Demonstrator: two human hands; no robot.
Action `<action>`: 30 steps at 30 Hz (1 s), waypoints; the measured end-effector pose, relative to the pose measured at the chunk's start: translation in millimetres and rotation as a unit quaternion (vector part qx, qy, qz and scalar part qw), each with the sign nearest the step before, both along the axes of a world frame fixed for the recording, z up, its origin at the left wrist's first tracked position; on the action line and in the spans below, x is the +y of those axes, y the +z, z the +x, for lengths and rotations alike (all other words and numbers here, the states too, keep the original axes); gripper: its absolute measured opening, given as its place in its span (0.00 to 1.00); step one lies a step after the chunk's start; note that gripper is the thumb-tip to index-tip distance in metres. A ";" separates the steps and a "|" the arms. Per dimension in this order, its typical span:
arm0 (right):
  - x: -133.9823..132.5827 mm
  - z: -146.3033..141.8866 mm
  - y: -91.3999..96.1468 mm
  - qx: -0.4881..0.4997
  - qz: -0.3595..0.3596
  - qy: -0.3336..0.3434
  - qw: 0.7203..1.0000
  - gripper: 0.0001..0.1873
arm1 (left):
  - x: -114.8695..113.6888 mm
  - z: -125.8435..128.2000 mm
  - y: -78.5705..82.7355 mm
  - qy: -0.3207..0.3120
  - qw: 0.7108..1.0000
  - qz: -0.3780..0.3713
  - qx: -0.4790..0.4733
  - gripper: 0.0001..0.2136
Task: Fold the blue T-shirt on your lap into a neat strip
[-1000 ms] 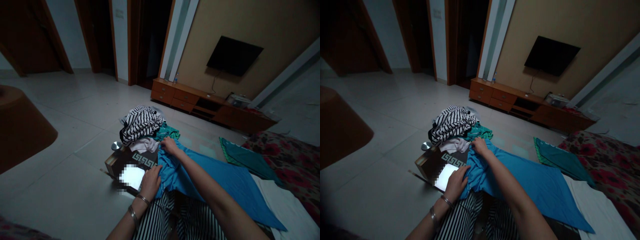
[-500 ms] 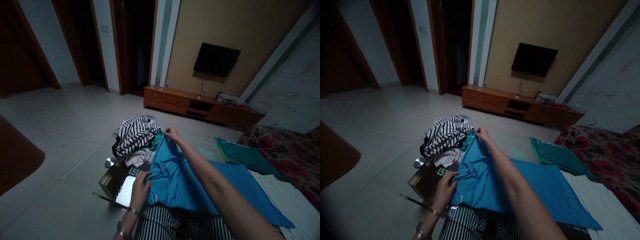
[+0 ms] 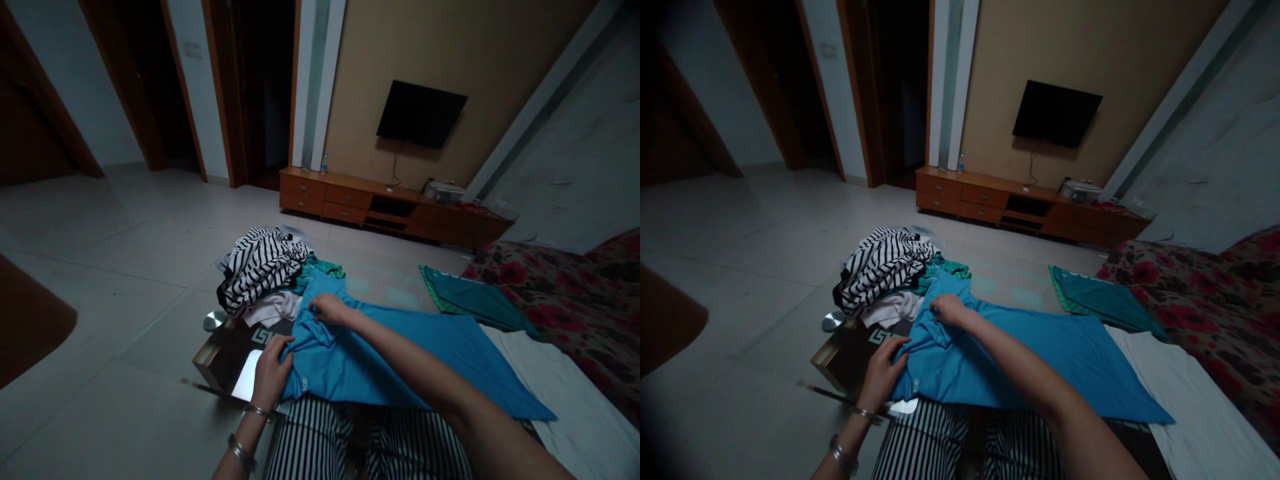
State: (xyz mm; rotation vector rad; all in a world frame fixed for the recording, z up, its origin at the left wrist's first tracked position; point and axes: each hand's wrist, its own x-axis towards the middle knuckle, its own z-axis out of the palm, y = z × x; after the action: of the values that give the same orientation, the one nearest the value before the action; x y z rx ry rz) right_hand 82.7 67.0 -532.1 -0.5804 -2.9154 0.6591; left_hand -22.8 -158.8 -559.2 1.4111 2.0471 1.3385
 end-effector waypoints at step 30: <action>131.4 -39.0 8.6 0.030 -0.126 -0.099 0.987 0.10 | -6.5 5.6 -17.3 0.041 0.997 -0.003 0.067 0.13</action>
State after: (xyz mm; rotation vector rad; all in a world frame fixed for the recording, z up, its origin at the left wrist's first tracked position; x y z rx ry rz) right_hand 43.7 198.4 -523.5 -0.8462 -2.6898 1.0045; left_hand -17.1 -165.3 -576.6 1.4670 2.2147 1.2993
